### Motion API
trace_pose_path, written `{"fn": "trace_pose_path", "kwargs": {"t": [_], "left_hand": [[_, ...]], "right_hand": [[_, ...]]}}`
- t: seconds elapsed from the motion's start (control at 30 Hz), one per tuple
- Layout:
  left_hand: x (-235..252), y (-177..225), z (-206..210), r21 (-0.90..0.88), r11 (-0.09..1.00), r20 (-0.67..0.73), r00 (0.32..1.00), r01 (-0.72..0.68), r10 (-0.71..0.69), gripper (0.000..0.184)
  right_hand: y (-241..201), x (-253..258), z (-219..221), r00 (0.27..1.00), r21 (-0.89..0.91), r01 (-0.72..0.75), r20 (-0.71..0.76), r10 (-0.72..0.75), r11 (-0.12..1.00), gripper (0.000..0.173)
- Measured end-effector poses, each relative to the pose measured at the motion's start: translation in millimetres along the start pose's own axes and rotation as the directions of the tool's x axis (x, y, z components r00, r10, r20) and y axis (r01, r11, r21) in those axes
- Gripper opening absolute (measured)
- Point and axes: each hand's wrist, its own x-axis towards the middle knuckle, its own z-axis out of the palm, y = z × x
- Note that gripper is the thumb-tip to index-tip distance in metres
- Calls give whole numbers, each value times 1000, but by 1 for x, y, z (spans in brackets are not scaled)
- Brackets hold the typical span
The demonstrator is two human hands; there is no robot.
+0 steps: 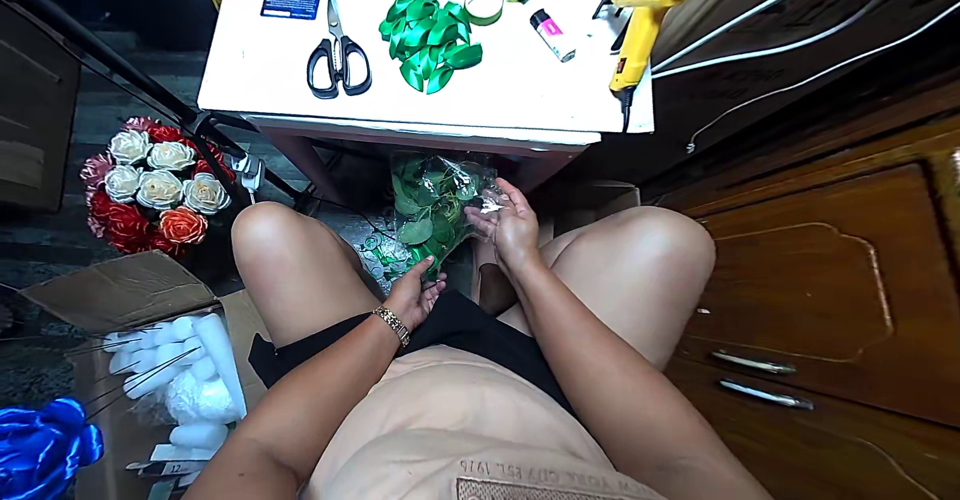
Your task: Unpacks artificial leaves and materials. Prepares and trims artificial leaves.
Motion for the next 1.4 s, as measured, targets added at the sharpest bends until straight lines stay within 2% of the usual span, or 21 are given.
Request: {"fn": "trace_pose_path", "kwargs": {"t": [0.07, 0.13, 0.2, 0.27, 0.37, 0.43, 0.5, 0.57, 0.63, 0.67, 0.73, 0.77, 0.83, 0.87, 0.9, 0.93, 0.97, 1.07, 1.13, 1.23, 1.4], "left_hand": [[1, 1, 0, 5, 1000, 17, 1000, 15, -15, 9], [-2, 1, -6, 76, 997, 42, 998, 34, -37, 5], [-6, -2, -16, 332, 943, 62, 997, 18, -41, 8], [-9, -8, -26, 609, 792, 80, 997, -42, -9, 12], [-9, -6, -29, 853, 511, 117, 993, -109, 16, 11], [-10, -2, -25, 973, 182, 145, 989, -144, 9, 19], [-12, 1, -18, 980, -128, 147, 989, -150, -32, 32], [-14, 1, -13, 956, -260, 137, 990, -136, -17, 41], [-18, 3, -11, 946, -304, 123, 992, -118, -3, 55], [-21, 4, -12, 941, -313, 138, 990, -131, 1, 55], [-29, 7, -15, 946, -257, 208, 978, -198, 15, 41], [-33, 8, -19, 961, -140, 248, 968, -240, 43, 35], [-34, 4, -29, 887, 326, 282, 942, -329, 183, 27], [-32, 1, -32, 741, 562, 269, 930, -366, 251, 24], [-29, -1, -34, 586, 698, 265, 912, -411, 314, 22], [-27, -2, -35, 473, 756, 278, 890, -453, 360, 17], [-24, -2, -34, 415, 775, 302, 875, -477, 378, 11], [-16, -2, -25, 358, 817, 306, 883, -453, 355, 50], [-7, -3, -17, 290, 847, 224, 892, -445, 392, 65], [1, -3, -8, 251, 831, 107, 867, -497, 486, 65], [12, 0, 0, 412, 740, 29, 820, -531, 572, 69]], "right_hand": [[0, 0, -2, 1000, 1, 30, 1, -30, 1000, 43], [0, 2, -5, 999, 7, 48, 4, -48, 999, 43], [2, 6, -8, 998, 15, 53, -18, -53, 998, 43], [3, 10, -10, 998, 3, 54, -31, -54, 999, 43], [3, 12, -9, 998, -12, 48, -31, -49, 999, 44], [3, 11, -9, 998, -13, 47, -28, -48, 999, 44], [3, 12, -11, 998, -22, 55, -27, -55, 998, 44], [2, 13, -12, 998, -13, 60, -35, -60, 998, 44], [3, 13, -12, 997, 3, 66, -46, -66, 998, 43], [3, 14, -13, 997, 11, 64, -54, -63, 998, 43], [3, 14, -12, 997, 40, 49, -69, -46, 998, 43], [2, 13, -11, 996, 59, 38, -77, -34, 998, 43], [0, 12, -9, 996, 94, 9, -87, -1, 996, 42], [0, 11, -7, 996, 107, 1, -87, 8, 994, 42], [0, 11, -6, 996, 116, 0, -87, 10, 993, 42], [1, 10, -5, 996, 123, 3, -85, 7, 992, 41], [1, 10, -4, 997, 130, 5, -83, 6, 991, 41], [-2, 3, 1, 998, 158, -4, -69, 15, 987, 41], [0, -1, 1, 999, 171, -3, -45, 10, 985, 43], [6, -3, 3, 1000, 186, 16, -28, -11, 982, 43], [10, -6, 5, 998, 173, 59, 16, -62, 983, 43]]}}
